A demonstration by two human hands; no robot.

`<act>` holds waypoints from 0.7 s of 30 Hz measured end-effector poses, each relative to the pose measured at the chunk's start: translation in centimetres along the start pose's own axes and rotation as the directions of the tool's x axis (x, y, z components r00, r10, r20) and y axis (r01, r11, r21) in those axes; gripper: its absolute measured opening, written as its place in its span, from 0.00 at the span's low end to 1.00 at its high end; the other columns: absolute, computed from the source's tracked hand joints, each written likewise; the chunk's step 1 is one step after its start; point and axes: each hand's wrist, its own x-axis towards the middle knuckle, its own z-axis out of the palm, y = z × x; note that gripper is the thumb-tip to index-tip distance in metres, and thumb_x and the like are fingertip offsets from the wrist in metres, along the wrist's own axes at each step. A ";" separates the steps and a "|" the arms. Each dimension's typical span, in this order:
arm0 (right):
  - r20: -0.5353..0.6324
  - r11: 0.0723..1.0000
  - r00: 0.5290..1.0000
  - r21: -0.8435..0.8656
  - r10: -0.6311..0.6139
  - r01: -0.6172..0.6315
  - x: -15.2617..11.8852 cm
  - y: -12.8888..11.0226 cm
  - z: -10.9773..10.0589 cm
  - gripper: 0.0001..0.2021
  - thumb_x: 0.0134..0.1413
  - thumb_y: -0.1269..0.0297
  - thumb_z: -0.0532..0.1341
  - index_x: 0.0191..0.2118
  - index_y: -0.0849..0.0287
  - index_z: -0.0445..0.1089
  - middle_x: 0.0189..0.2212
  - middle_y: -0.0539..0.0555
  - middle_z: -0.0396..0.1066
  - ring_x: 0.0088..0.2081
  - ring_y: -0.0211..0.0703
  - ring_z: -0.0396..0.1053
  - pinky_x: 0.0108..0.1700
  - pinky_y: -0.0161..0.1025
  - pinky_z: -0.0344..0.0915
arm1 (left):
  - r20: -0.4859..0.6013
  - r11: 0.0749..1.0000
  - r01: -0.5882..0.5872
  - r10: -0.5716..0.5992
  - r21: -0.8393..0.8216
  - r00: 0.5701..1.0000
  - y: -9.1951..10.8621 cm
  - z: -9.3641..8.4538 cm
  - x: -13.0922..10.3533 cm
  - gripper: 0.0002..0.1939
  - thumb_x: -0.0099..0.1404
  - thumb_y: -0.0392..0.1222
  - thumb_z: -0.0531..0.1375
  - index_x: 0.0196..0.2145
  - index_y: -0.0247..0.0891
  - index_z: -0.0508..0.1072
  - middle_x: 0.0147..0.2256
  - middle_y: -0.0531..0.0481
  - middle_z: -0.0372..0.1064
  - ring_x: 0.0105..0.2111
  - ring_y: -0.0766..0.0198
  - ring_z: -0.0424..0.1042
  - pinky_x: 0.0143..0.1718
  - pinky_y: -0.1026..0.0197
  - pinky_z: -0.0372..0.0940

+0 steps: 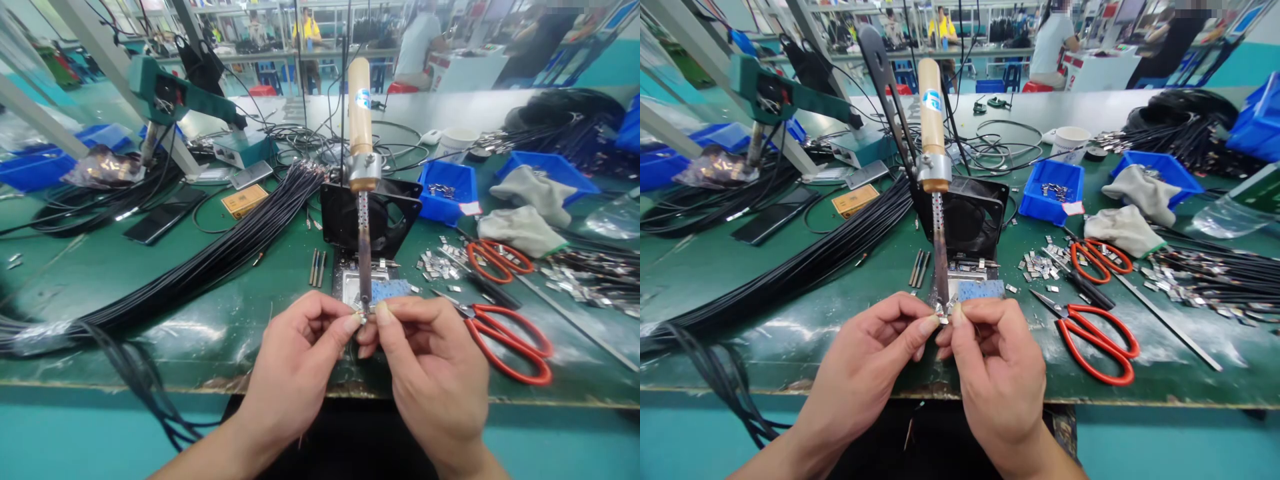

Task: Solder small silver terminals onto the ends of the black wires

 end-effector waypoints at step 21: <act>-0.002 1.000 1.000 0.007 -0.002 0.002 0.1 0.0 0.1 0.06 0.63 0.73 0.65 0.39 0.54 0.71 0.30 0.47 0.76 0.28 0.36 0.78 0.29 0.33 0.78 | 0.003 1.000 0.001 -0.001 0.027 1.000 0.1 0.0 0.0 0.06 0.71 0.40 0.64 0.34 0.39 0.77 0.29 0.55 0.75 0.28 0.68 0.70 0.31 0.66 0.65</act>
